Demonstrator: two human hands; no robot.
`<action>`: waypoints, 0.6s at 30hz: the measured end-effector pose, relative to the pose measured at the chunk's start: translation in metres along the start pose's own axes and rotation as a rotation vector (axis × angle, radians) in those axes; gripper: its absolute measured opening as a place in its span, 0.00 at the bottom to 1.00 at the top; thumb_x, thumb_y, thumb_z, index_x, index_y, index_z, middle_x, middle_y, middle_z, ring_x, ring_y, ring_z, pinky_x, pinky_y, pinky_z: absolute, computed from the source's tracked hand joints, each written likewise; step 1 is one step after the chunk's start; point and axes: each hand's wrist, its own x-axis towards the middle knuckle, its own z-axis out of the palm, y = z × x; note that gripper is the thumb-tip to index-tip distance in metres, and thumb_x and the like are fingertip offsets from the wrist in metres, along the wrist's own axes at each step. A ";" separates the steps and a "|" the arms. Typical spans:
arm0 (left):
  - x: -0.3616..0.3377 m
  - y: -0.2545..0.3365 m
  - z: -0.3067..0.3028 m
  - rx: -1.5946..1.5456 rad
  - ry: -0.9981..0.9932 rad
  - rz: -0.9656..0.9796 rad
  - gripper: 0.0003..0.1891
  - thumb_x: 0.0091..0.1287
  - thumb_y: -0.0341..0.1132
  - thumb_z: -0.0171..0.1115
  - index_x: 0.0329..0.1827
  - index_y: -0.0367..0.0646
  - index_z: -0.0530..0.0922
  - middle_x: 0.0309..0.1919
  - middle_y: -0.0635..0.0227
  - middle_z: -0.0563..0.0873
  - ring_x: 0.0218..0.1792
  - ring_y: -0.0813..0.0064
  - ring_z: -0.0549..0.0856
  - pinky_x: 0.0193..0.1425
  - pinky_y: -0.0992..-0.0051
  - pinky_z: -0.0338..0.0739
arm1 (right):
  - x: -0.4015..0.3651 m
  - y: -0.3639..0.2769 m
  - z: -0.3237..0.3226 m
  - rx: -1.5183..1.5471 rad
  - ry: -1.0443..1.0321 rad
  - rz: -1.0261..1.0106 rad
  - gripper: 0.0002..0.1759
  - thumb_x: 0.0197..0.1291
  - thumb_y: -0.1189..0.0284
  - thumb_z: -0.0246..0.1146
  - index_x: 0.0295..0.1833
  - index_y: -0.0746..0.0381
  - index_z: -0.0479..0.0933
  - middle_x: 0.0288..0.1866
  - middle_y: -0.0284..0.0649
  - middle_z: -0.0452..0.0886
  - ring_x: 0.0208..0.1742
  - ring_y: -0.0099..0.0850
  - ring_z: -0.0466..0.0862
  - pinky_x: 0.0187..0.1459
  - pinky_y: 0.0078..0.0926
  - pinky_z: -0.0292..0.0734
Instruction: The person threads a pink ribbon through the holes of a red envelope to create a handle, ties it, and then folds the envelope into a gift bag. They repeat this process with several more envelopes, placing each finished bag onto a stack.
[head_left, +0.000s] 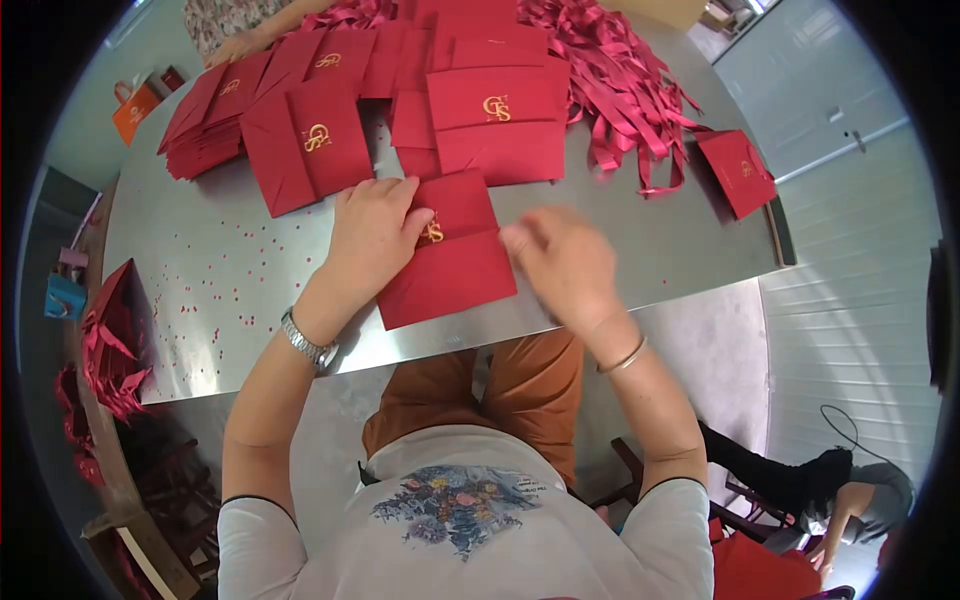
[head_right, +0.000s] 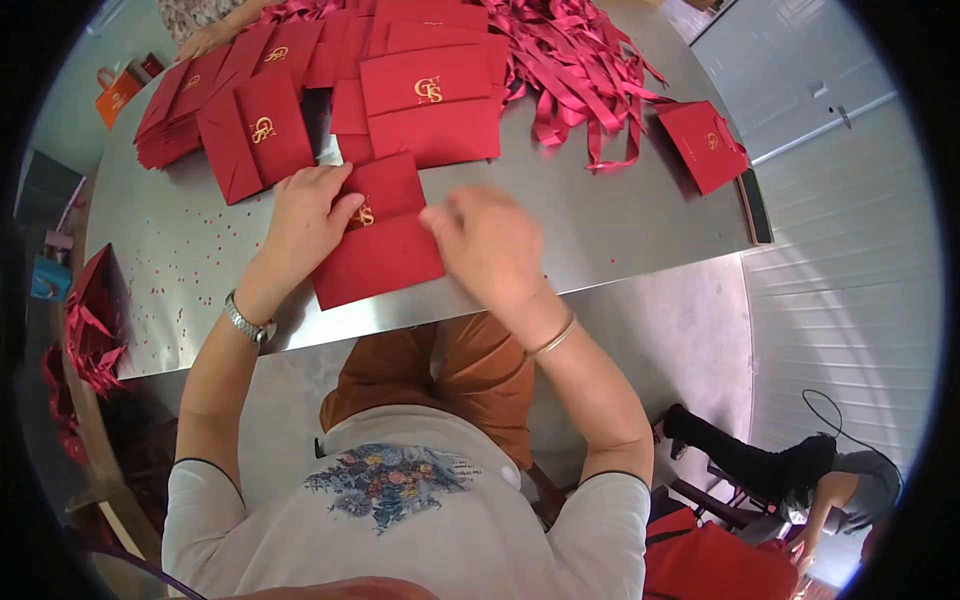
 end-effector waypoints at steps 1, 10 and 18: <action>-0.002 0.003 0.001 -0.006 -0.003 0.007 0.19 0.60 0.37 0.67 0.53 0.37 0.80 0.45 0.61 0.84 0.51 0.56 0.79 0.55 0.59 0.70 | 0.008 0.012 -0.006 -0.148 0.161 -0.104 0.24 0.57 0.61 0.68 0.54 0.64 0.76 0.46 0.48 0.84 0.47 0.45 0.83 0.49 0.41 0.78; -0.001 0.015 -0.004 -0.091 0.015 -0.024 0.19 0.51 0.32 0.73 0.46 0.37 0.82 0.37 0.59 0.81 0.42 0.56 0.79 0.49 0.61 0.72 | 0.044 0.096 -0.016 -0.098 0.349 -0.219 0.07 0.55 0.73 0.65 0.38 0.64 0.81 0.36 0.49 0.83 0.40 0.49 0.82 0.44 0.43 0.78; 0.009 0.023 -0.007 -0.161 -0.009 -0.005 0.16 0.52 0.28 0.71 0.43 0.36 0.78 0.39 0.52 0.82 0.43 0.50 0.80 0.49 0.58 0.75 | -0.030 0.089 -0.051 -0.240 0.225 -0.200 0.03 0.54 0.74 0.65 0.35 0.61 0.81 0.33 0.42 0.82 0.38 0.44 0.81 0.45 0.40 0.75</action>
